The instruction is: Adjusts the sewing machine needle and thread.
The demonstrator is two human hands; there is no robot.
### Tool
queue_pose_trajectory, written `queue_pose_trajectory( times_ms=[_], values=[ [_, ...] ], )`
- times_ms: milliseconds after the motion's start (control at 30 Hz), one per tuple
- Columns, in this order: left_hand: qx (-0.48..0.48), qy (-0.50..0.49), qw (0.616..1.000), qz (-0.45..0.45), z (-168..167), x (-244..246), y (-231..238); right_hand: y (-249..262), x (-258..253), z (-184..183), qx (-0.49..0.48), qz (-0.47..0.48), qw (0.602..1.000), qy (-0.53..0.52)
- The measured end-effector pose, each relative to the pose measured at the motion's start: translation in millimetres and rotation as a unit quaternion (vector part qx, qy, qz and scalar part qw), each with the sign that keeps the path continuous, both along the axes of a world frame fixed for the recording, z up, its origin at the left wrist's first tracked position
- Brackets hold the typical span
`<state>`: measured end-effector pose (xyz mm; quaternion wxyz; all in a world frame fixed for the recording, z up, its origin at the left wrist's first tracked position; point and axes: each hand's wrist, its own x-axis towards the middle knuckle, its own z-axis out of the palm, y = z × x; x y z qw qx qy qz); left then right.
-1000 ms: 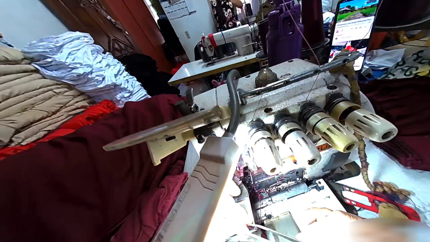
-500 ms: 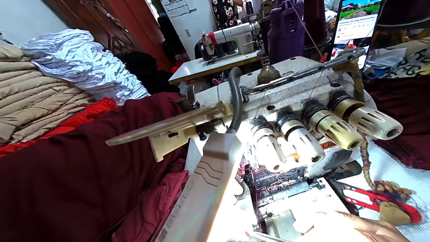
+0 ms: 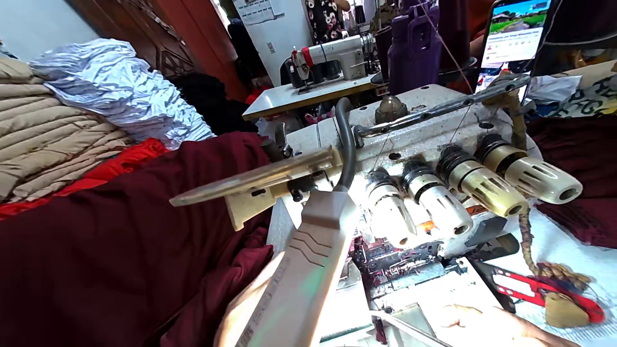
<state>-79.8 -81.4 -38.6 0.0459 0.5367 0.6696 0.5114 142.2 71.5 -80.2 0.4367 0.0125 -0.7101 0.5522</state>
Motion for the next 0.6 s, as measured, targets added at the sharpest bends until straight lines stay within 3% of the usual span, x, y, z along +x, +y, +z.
queue_pose_trajectory(
  times_ms=[167,367,600],
  values=[
    [0.028,0.003,0.998,0.064,-2,2,2,-14,-11,-6,0.015,-0.105,0.994,-0.021],
    [-0.004,0.022,0.996,0.089,0,4,2,-25,-27,-3,0.080,-0.170,0.981,-0.048],
    [-0.020,0.040,0.996,0.083,-3,-1,0,-24,-38,-3,0.071,-0.206,0.974,-0.064]
  ],
)
